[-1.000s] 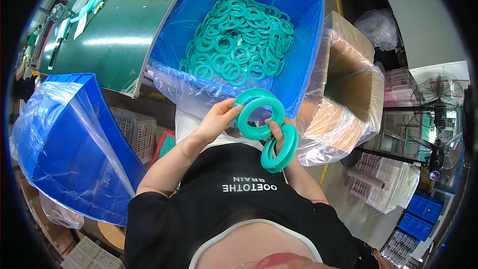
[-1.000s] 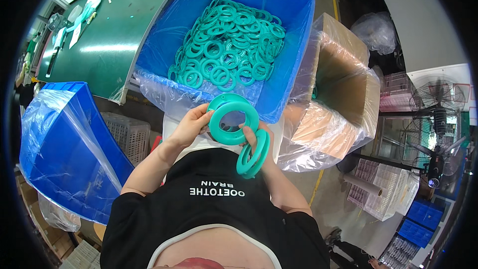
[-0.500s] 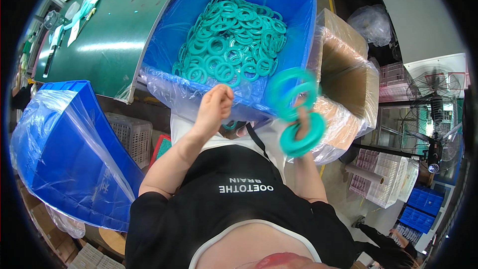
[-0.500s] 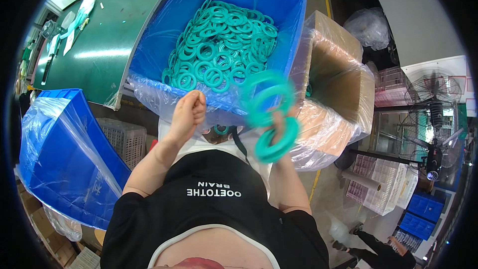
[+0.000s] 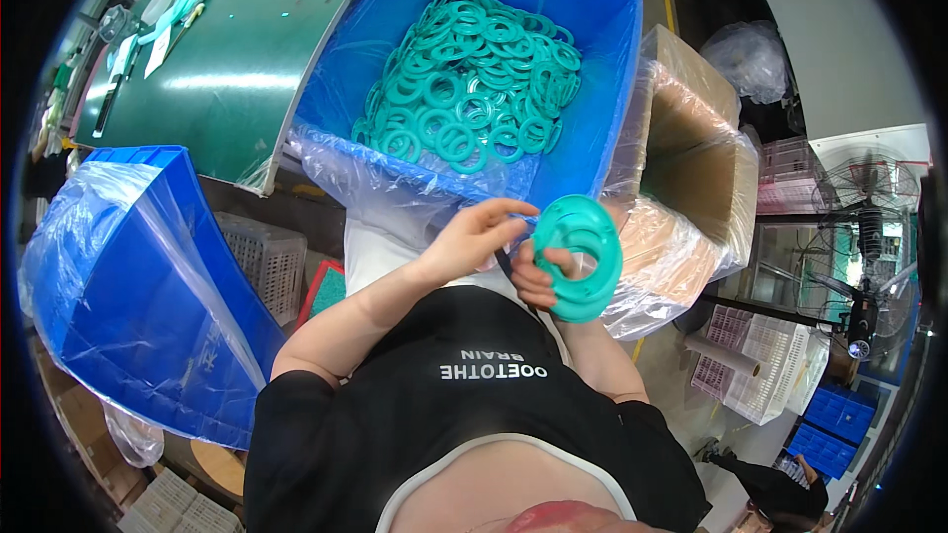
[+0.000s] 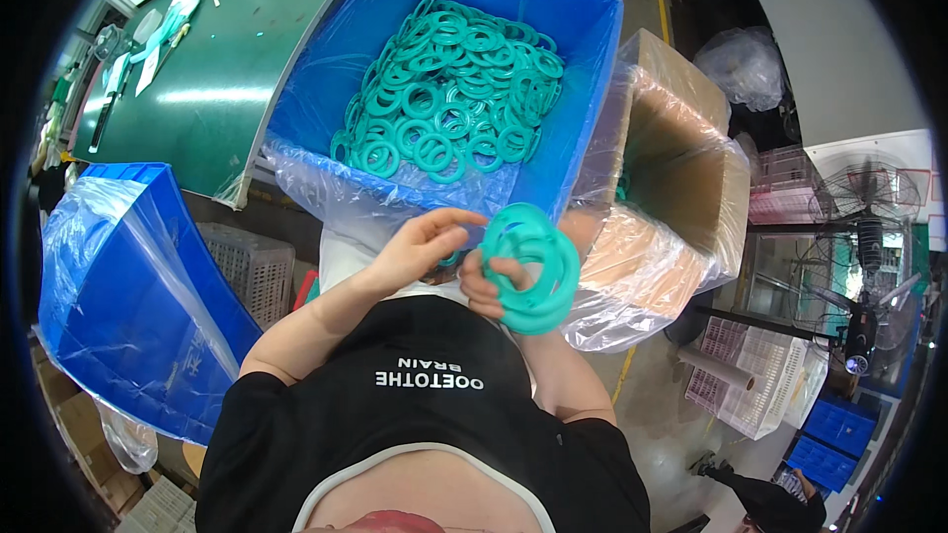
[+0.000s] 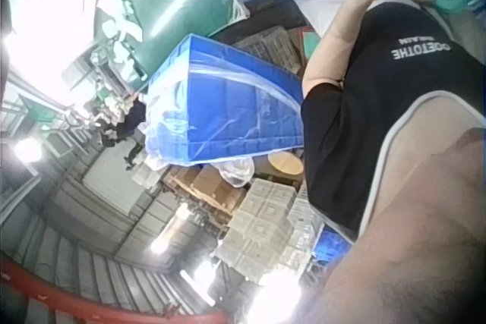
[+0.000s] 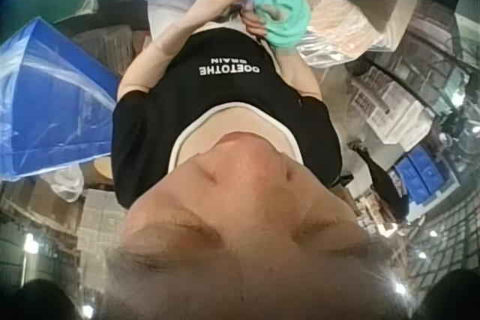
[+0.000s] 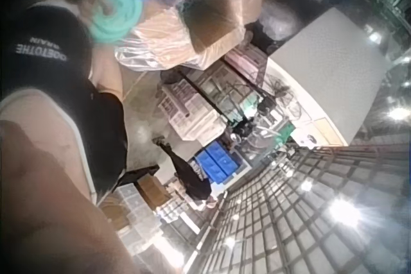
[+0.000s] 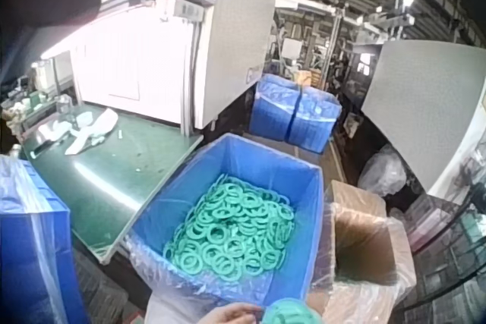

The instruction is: Sorting and inspecting green plastic rings in a manufacturing environment.

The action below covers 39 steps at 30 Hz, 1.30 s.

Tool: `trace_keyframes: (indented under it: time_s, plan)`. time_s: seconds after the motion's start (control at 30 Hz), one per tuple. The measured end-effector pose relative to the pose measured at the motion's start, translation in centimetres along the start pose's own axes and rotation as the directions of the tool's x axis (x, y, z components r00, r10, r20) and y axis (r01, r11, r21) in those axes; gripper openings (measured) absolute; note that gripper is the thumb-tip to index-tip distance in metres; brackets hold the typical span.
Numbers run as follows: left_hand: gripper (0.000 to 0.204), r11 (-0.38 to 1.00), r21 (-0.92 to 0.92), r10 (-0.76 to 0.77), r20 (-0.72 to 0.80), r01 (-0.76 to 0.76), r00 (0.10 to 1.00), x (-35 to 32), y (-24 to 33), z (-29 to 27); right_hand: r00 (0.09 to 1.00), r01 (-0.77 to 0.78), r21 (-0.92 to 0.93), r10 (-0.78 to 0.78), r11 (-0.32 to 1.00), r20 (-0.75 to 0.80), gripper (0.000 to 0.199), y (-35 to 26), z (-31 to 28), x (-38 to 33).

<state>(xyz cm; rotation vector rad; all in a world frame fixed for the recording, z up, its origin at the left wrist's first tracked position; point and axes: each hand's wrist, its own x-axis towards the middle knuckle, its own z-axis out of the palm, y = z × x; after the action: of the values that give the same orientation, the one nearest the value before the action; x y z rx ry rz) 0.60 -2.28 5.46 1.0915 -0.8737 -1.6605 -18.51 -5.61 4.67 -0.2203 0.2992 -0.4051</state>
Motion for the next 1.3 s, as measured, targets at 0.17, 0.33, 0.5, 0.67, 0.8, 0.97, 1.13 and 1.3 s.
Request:
trace_keyframes:
  time_s: [0.17, 0.33, 0.5, 0.67, 0.8, 0.97, 1.13, 1.3]
  plan:
    - [0.015, 0.992, -0.047, -0.122, -0.013, 0.121, 0.992, -0.2, 0.2, -0.7, 0.978, 0.023, -0.52, -0.127, 0.854, -0.164, 0.044, 1.0, 1.4, 0.9]
    - [0.011, 0.944, 0.329, 0.107, -0.19, -0.039, 0.976, -0.5, -0.7, -3.0, 0.928, 0.137, -0.417, -0.263, 0.898, -0.263, 0.041, -1.0, 1.5, 0.6]
    - [0.02, 0.989, -0.096, -0.11, 0.028, 0.112, 0.994, -0.9, -0.7, -3.6, 0.821, 0.032, -0.703, -0.42, 0.711, -0.387, 0.024, -1.3, 1.9, -0.5]
    - [0.022, 0.931, -0.343, -0.078, 0.141, 0.122, 0.987, -1.4, -1.0, -3.2, 0.793, 0.124, -0.676, -0.482, 0.726, -0.373, 0.025, -0.4, 1.9, -0.2]
    - [0.015, 0.974, 0.212, 0.13, -0.211, -0.084, 0.969, -0.7, -1.7, -2.4, 0.766, -0.011, -0.87, -0.556, 0.492, -0.324, 0.027, 0.3, 2.0, 0.3]
    - [0.01, 0.54, 0.811, 0.582, -0.165, -0.227, 0.796, 0.0, -1.9, -2.9, 0.735, 0.057, -0.866, -0.608, 0.497, -0.3, 0.023, 1.3, 1.5, 0.5]
    - [0.015, 0.401, 0.882, 0.679, -0.106, -0.246, 0.726, 1.4, -1.7, -3.9, 0.742, 0.07, -0.86, -0.603, 0.505, -0.294, 0.023, 1.3, 0.6, 0.0]
    - [0.03, 0.984, -0.161, 0.02, -0.333, -0.077, 0.943, 1.9, -0.3, -6.6, 0.584, 0.515, -0.591, -0.759, 0.621, -0.288, 0.031, -6.4, -1.0, -2.0]
